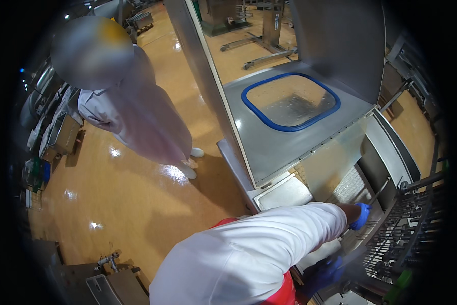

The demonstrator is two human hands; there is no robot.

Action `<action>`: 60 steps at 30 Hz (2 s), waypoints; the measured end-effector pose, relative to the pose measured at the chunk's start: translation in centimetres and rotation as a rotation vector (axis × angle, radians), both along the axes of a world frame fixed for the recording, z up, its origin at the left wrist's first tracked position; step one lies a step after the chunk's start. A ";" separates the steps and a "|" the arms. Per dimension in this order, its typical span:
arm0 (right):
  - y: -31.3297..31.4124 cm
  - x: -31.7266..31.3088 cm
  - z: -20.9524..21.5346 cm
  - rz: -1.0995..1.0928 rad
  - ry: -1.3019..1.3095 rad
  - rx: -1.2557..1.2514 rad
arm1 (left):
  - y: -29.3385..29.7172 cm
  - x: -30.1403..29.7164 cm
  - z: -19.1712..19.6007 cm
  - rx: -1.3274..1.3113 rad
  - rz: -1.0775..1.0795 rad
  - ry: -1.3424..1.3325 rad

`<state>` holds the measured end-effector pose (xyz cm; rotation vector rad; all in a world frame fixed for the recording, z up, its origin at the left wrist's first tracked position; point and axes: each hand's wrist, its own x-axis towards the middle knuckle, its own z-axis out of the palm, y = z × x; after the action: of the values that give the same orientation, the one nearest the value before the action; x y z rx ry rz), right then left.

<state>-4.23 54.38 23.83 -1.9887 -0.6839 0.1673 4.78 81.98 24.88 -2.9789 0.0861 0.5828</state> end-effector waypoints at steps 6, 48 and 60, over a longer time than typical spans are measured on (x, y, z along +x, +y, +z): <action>-0.6 0.3 -0.1 0.135 -0.688 -0.311 | 0.0 -0.2 -0.4 0.004 -0.006 -0.077; 0.2 0.9 -1.9 -0.046 0.145 0.158 | -5.7 -5.4 0.7 -0.638 0.860 -0.246; 1.0 -1.6 2.4 0.011 0.093 0.095 | -5.1 -5.1 -0.5 -0.699 0.875 -0.253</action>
<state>-5.85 55.40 26.27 -1.8748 -0.6320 0.2292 -0.30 76.86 24.41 -3.6211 -1.3434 0.2326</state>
